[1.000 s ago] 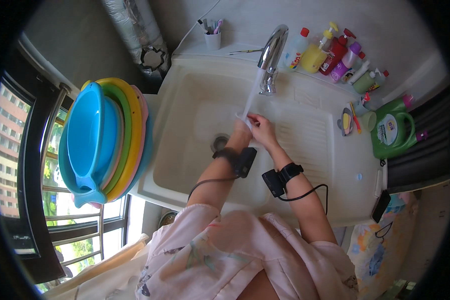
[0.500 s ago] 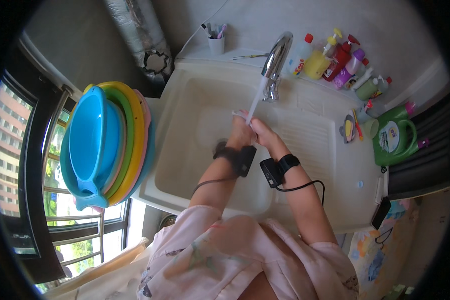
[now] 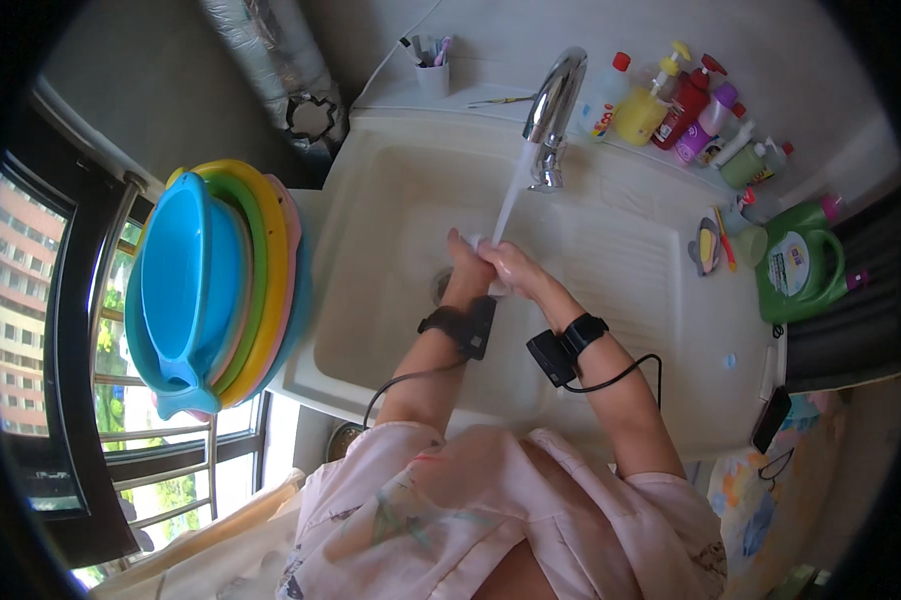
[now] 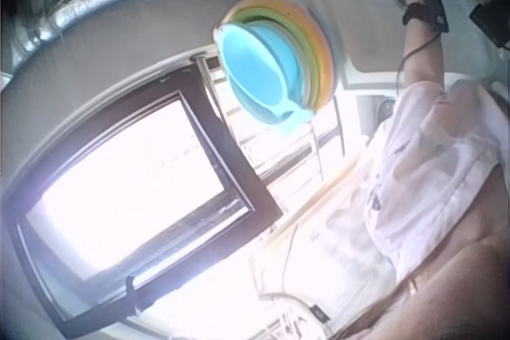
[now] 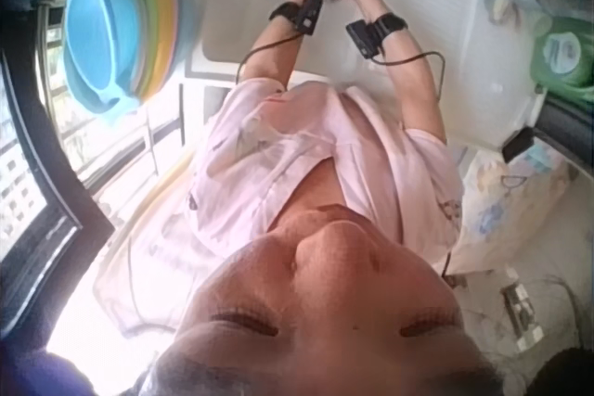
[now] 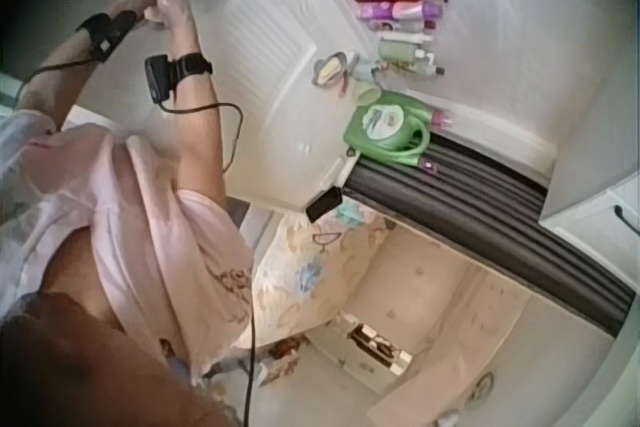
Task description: Washing a small blanket, baby bath bowl, and wipes in a sink, then putting items in a washing machine.
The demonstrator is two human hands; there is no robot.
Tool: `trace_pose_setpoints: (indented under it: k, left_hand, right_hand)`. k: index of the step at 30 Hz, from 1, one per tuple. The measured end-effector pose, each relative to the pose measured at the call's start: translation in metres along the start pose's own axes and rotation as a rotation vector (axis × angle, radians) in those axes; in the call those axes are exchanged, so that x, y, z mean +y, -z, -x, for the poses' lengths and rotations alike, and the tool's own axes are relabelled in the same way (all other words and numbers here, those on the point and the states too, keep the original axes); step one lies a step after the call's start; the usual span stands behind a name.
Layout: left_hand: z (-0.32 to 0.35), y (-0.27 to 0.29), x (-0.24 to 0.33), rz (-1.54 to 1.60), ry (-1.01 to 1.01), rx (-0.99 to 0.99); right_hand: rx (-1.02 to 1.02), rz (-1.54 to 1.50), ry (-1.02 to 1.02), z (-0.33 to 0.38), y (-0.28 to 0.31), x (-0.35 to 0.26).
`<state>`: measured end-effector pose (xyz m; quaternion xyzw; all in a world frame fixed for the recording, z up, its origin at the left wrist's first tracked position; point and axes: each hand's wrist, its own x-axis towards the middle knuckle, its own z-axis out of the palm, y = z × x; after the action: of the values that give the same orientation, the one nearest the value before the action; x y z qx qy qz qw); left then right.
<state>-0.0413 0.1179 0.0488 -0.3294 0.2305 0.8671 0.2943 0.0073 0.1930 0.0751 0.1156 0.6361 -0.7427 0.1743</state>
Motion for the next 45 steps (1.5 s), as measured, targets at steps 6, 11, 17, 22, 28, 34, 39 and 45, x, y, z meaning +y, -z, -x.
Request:
trace_pose_setpoints:
  k: [6,11,17,22,28,34,39,45]
  left_hand:
    - [-0.002,0.040,0.007,-0.018,-0.009,-0.185]
    - [0.004,0.067,0.003,-0.982,-0.282,-0.156]
    - [0.012,0.063,0.004,-0.425,-0.163,-0.408]
    - [-0.023,0.047,-0.004,-0.026,-0.205,-0.257]
    - [-0.035,0.051,-0.001,-0.088,-0.040,-0.319]
    - [-0.025,0.034,-0.015,-0.106,-0.135,-0.165]
    - [-0.001,0.022,0.004,-0.197,-0.164,-0.154]
    - [0.013,0.003,0.008,-0.218,-0.041,0.062]
  right_hand:
    - [-0.091,0.149,0.251,0.029,0.003,-0.013]
    - [0.016,-0.199,0.315,0.027,0.003,-0.014]
    - [0.170,-0.307,0.283,0.004,-0.013,-0.004]
    - [0.419,0.331,0.207,-0.030,-0.013,0.049]
    - [0.467,1.168,0.294,-0.019,-0.018,0.047]
    - [0.632,0.697,0.482,0.021,0.012,-0.016]
    - [0.424,0.357,0.697,0.061,-0.003,-0.130]
    - [0.359,0.246,0.644,0.055,-0.004,-0.191]
